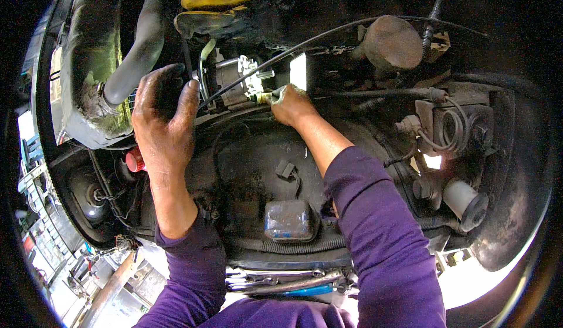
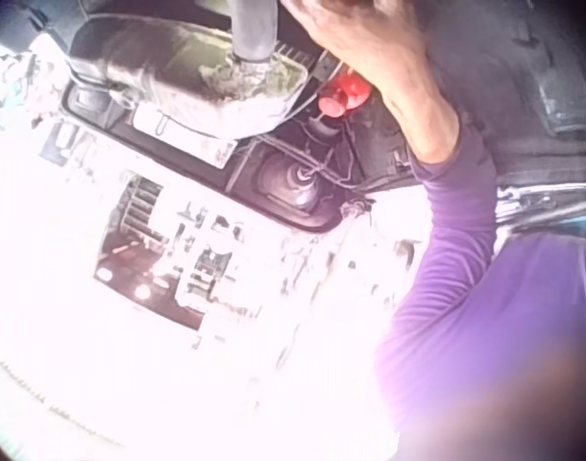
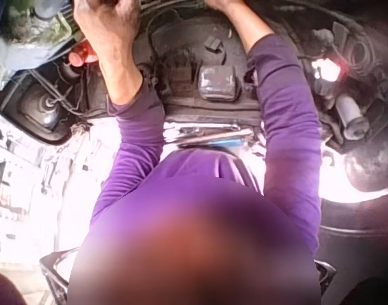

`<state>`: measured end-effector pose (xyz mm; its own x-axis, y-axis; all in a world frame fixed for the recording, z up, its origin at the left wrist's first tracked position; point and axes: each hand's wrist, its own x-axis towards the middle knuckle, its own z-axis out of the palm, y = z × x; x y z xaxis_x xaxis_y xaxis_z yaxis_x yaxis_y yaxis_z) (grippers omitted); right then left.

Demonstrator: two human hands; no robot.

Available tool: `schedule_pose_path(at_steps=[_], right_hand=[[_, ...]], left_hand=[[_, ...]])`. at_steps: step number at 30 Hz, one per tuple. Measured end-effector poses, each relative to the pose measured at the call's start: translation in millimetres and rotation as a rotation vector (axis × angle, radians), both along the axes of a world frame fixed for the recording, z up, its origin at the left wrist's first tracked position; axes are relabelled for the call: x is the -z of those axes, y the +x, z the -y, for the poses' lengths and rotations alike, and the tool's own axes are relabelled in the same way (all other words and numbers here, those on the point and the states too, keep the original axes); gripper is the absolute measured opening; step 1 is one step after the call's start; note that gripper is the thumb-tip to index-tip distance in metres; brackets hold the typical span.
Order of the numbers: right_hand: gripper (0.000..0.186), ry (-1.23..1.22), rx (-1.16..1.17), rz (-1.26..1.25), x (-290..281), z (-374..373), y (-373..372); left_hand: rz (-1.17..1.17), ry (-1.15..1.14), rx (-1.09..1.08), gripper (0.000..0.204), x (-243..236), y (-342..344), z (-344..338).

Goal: The person works under the hood of a car, using a wrench to loosen and remove bolts from a component near the alternator. They disconnect electrical connectors, remove a part, and then reattach the connectors and bolts.

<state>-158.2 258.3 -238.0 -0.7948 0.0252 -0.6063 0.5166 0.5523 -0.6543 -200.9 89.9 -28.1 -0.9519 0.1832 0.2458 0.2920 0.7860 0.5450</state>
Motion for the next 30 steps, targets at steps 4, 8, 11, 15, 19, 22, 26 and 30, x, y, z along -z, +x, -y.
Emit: schedule_pose_path(at_steps=[4,8,11,15,19,22,26,30], right_hand=[[0.035,-0.002,-0.003,-0.040,2.3,-0.1,3.7],[0.035,-0.031,0.006,-0.047,-7.8,4.2,3.3],[0.036,-0.038,0.066,-0.025,-10.4,10.1,1.6],[0.039,-0.116,0.062,-0.020,-6.2,8.2,1.8],[0.040,-0.067,0.024,-0.097,-10.1,11.0,4.8],[0.041,0.117,-0.020,-0.110,-19.2,15.8,6.2],[0.039,-0.037,-0.010,-0.021,-20.8,8.3,1.5],[0.035,-0.144,0.029,-0.085,-10.4,7.0,1.5]], left_hand=[[-0.005,0.006,0.003,0.031,2.9,1.0,-1.1],[-0.015,-0.012,0.006,0.032,1.1,2.8,0.3],[0.011,-0.013,-0.013,0.032,0.0,3.7,-0.4],[-0.005,-0.011,-0.010,0.032,0.3,3.3,-2.0],[-0.002,-0.037,0.011,0.032,1.5,5.2,-4.0],[0.016,-0.035,0.005,0.032,2.8,6.2,-5.5],[0.020,-0.050,0.011,0.033,2.9,5.5,-4.7],[0.011,-0.059,0.023,0.033,2.7,5.2,-2.9]])
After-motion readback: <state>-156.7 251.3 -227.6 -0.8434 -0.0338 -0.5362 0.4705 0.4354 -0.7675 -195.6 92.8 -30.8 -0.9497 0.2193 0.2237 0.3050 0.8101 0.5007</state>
